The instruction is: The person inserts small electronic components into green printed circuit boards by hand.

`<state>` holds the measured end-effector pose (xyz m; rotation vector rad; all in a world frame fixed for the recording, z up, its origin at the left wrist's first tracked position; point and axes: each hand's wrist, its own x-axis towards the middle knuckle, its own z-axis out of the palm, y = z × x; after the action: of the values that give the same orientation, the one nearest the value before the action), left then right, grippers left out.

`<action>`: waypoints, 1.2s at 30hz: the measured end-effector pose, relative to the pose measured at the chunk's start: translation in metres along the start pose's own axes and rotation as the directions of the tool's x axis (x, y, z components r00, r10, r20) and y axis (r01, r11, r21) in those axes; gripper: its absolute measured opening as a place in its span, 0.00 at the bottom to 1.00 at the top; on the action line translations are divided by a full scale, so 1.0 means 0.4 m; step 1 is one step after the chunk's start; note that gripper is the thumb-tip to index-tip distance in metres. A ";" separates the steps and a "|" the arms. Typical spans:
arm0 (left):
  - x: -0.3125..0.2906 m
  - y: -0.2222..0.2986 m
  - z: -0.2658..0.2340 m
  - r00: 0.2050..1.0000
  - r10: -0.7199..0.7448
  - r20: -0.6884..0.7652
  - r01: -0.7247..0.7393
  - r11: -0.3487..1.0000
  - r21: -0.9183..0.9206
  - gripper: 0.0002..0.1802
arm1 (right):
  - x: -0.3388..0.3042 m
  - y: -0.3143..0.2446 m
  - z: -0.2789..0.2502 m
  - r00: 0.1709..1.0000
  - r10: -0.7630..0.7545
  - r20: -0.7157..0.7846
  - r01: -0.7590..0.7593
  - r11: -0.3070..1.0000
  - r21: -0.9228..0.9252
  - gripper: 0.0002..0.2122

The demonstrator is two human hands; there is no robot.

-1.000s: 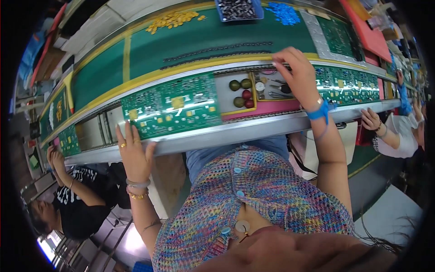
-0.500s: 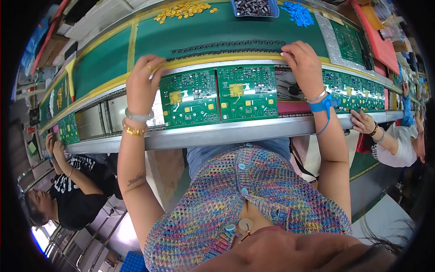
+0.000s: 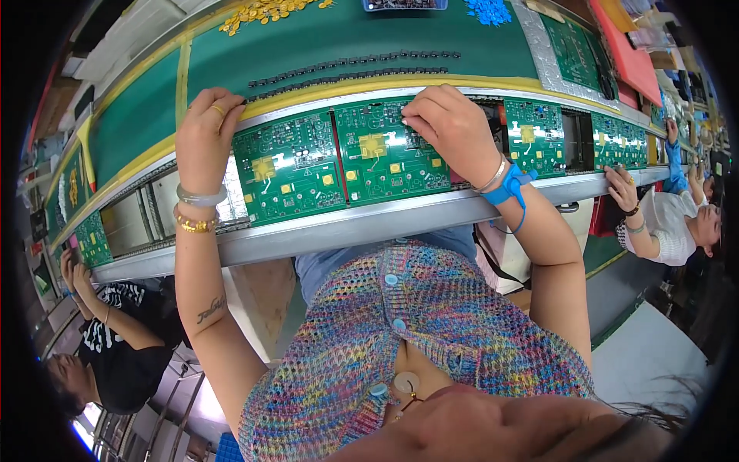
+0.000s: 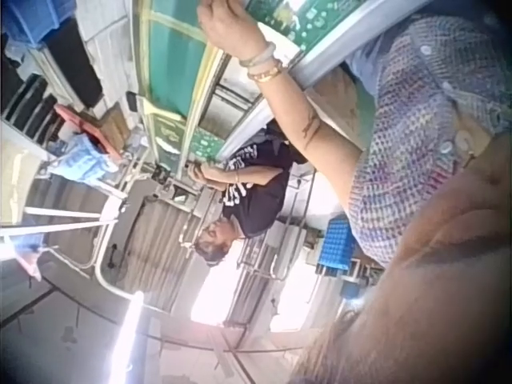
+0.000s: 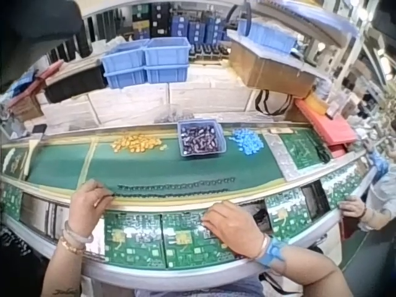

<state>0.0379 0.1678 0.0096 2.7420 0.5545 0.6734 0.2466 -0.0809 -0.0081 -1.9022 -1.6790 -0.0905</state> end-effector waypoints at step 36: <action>-0.058 0.174 0.031 0.989 -0.001 0.145 0.031 0.977 -0.211 0.07 | 0.150 0.357 -0.083 0.993 0.085 -0.082 -0.115 0.843 -0.525 0.05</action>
<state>0.0456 0.0938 0.0135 2.5571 0.4438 0.4942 0.4015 -0.0470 -0.0099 -2.3552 -1.6221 -0.6203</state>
